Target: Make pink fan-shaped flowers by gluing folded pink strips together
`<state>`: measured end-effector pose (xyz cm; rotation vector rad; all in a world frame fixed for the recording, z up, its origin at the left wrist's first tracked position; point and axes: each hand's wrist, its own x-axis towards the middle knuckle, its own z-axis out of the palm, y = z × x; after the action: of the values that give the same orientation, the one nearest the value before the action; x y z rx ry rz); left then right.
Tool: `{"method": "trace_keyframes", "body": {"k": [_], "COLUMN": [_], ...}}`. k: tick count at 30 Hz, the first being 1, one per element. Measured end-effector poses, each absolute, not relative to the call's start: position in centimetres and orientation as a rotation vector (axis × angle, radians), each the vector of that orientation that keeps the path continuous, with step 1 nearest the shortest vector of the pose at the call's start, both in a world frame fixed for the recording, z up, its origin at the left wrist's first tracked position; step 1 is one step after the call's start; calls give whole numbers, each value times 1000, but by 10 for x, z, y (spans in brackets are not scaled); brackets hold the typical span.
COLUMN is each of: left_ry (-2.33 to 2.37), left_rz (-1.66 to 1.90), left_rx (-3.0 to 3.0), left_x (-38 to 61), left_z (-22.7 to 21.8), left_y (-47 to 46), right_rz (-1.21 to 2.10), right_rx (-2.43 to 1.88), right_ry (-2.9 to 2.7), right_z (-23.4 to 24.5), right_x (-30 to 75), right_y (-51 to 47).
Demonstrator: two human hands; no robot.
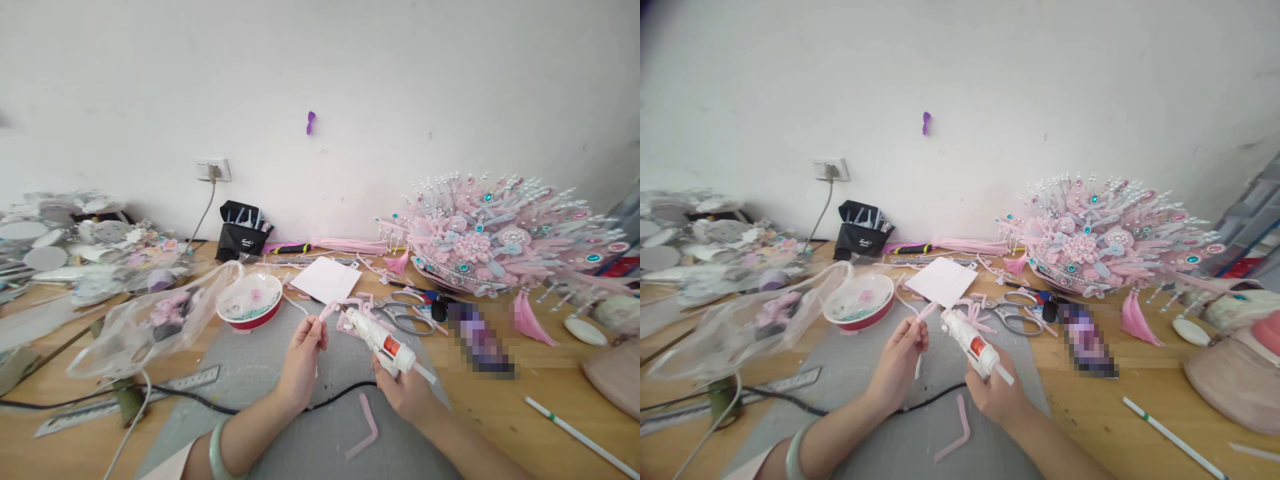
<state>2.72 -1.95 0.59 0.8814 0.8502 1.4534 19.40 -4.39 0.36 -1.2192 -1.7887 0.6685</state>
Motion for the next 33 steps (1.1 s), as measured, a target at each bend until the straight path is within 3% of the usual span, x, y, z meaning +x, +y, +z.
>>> {"method": "trace_keyframes", "body": {"k": [12, 33], "left_ry": [875, 905], "left_rz": [1455, 1422], "left_rx": [889, 899], "left_x": [28, 28], "left_z": [6, 6], "left_y": [-20, -20], "right_rz": [559, 655], "right_rx": [-1153, -1124], "right_ry": [-1867, -1863], "right_z": [0, -11], "right_x": [194, 193], "right_y": [-49, -50]}}
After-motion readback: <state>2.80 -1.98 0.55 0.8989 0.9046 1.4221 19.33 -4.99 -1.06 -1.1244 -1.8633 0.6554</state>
